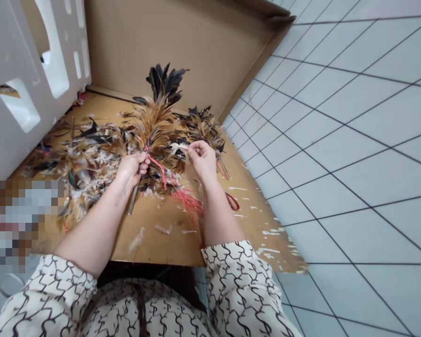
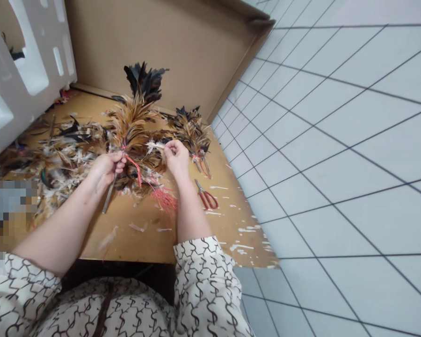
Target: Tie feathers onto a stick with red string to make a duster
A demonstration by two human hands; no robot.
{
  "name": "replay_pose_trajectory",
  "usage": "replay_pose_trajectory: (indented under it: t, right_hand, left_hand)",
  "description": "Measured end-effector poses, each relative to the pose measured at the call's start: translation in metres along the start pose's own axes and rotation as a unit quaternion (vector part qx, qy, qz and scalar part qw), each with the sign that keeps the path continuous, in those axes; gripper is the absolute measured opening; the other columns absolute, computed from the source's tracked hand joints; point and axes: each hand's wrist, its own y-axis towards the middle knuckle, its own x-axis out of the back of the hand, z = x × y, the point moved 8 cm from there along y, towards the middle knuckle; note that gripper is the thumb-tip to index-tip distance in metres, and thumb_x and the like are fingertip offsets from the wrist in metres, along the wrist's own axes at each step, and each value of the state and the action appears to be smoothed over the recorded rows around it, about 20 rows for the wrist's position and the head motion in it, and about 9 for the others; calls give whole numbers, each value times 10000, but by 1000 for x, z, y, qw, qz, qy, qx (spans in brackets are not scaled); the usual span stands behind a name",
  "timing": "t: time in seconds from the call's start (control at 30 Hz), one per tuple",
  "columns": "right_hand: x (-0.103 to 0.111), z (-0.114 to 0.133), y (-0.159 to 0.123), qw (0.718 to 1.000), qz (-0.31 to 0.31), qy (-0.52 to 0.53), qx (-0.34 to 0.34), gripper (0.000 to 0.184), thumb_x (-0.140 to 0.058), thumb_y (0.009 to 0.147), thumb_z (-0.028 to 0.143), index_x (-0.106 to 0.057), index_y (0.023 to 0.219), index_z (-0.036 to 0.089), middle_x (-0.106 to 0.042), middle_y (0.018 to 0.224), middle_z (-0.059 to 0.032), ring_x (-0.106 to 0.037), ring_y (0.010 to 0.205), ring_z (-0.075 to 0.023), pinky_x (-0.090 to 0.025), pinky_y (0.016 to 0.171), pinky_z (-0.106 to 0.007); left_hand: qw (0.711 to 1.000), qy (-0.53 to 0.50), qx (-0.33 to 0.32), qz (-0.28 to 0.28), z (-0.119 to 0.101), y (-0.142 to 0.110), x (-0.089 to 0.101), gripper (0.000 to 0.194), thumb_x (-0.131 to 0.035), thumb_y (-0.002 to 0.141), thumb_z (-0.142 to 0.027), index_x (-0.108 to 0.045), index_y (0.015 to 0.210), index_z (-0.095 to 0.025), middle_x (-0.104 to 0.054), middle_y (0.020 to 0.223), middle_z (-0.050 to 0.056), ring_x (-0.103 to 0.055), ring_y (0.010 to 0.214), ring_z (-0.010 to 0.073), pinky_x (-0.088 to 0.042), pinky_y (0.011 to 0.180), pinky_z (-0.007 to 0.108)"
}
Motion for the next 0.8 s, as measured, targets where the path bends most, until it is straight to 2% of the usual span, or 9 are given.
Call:
replay_pose_trajectory:
  t: [0.07, 0.17, 0.23, 0.3, 0.4, 0.53, 0.7, 0.8]
  right_hand:
    - [-2, 20, -6, 998, 34, 7, 49, 60, -533, 677, 235, -500, 684, 185, -470, 586, 41, -414, 546, -92, -339, 558, -232]
    - [-16, 46, -17, 987, 127, 4, 95, 84, -535, 712, 265, -522, 697, 183, -528, 662, 14, -461, 611, -110, -365, 607, -247]
    - [-26, 57, -24, 978, 174, -20, 117, 85, -509, 739, 255, -531, 704, 181, -548, 686, 3, -480, 645, -123, -374, 639, -259]
    - [-35, 63, -29, 968, 196, -65, 140, 87, -485, 752, 225, -536, 699, 180, -559, 697, -4, -490, 690, -137, -377, 684, -273]
    - [-45, 61, -31, 958, 195, -136, 163, 100, -465, 751, 179, -528, 673, 180, -570, 705, -15, -489, 743, -155, -371, 738, -292]
    - [-50, 50, -29, 951, 176, -201, 158, 126, -443, 755, 144, -519, 664, 186, -581, 717, -29, -478, 757, -169, -364, 752, -302]
    - [-47, 42, -26, 947, 141, -249, 148, 148, -427, 764, 131, -535, 684, 194, -590, 743, -47, -468, 767, -187, -361, 745, -312]
    - [-48, 40, -27, 943, 144, -259, 150, 152, -426, 766, 128, -545, 696, 193, -598, 757, -53, -471, 774, -193, -364, 749, -318]
  left_hand:
    - [1000, 11, 4, 10, 1, -1, -3, 262, -445, 799, -43, -506, 553, -110, -491, 416, -10, -360, 292, 27, -216, 287, 115]
    - [999, 26, 14, 27, 5, -1, -7, 269, -432, 804, -26, -527, 564, -100, -530, 431, 11, -408, 303, 36, -240, 283, 114]
    - [999, 34, 19, 35, 8, -2, -10, 255, -447, 799, -24, -541, 573, -97, -544, 438, 15, -443, 312, 45, -264, 284, 117]
    - [998, 45, 24, 38, 11, -2, -11, 230, -475, 789, -33, -553, 583, -98, -544, 431, 8, -459, 311, 55, -294, 287, 123]
    - [996, 70, 35, 43, 14, -5, -14, 176, -508, 777, -54, -570, 620, -101, -555, 432, 4, -491, 323, 75, -339, 300, 136]
    - [991, 101, 52, 64, 19, -11, -19, 138, -509, 786, -76, -590, 676, -94, -589, 456, 18, -533, 353, 89, -363, 311, 136]
    - [987, 117, 65, 84, 23, -16, -25, 188, -479, 797, -65, -590, 648, -91, -607, 470, 35, -566, 374, 103, -387, 324, 141]
    - [986, 119, 68, 96, 24, -18, -28, 201, -485, 791, -68, -584, 618, -93, -592, 452, 32, -553, 361, 99, -397, 339, 147]
